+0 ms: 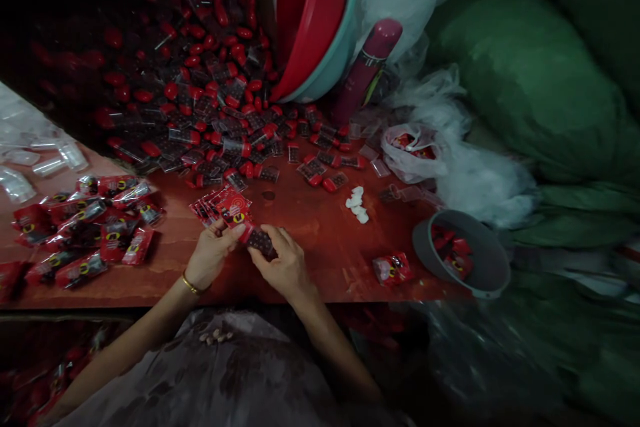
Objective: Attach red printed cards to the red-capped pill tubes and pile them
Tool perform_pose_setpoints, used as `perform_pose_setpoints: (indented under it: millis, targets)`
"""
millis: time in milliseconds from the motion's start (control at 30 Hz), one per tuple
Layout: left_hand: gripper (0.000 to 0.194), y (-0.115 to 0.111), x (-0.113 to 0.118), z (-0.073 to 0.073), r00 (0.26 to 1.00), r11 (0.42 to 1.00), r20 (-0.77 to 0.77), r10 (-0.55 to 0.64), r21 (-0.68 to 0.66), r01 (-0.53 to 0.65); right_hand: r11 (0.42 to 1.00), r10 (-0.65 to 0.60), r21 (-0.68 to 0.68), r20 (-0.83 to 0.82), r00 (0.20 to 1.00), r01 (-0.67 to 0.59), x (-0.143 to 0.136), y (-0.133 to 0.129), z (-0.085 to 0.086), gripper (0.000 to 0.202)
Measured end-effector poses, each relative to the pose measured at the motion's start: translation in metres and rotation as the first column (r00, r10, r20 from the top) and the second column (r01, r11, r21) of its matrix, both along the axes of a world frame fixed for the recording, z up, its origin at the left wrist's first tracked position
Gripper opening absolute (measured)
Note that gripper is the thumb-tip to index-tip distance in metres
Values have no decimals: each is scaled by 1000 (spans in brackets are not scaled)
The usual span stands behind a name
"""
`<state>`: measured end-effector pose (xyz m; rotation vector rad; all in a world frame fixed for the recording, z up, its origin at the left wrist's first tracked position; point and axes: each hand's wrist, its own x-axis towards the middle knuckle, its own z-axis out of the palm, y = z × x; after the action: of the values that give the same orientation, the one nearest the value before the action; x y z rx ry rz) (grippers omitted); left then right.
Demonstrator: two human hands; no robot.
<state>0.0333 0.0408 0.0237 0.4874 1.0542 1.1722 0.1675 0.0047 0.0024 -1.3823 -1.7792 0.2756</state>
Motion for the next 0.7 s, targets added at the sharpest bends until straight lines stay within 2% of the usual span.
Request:
perform_pose_setpoints:
  millis: [133, 233, 333, 433, 567, 633, 700]
  targets:
    - [39, -7, 9, -6, 999, 999, 27, 41, -14, -41, 992, -105, 74, 44, 993, 102, -10, 4, -1, 31]
    - [38, -8, 12, -8, 997, 998, 43, 66, -21, -65, 984, -135, 118, 38, 990, 130, -14, 6, -1, 30]
    - [34, -5, 8, -8, 1000, 1000, 31, 5, 29, -6, 983, -121, 140, 27, 992, 116, -15, 6, 2, 32]
    - [32, -6, 4, -11, 994, 995, -104, -17, 94, 26, 987, -115, 115, 14, 993, 113, -12, 6, 2, 34]
    - [25, -16, 5, -17, 940, 986, -337, 46, 169, 12, 986, -144, 89, 9, 989, 143, -10, 8, 1, 37]
    - [26, -15, 5, -17, 952, 986, -304, 34, 167, 18, 984, -145, 102, 9, 989, 143, -11, 9, 1, 36]
    - [30, -10, 4, -16, 982, 983, -187, 7, 184, 28, 985, -127, 118, 12, 992, 125, -12, 10, 3, 36]
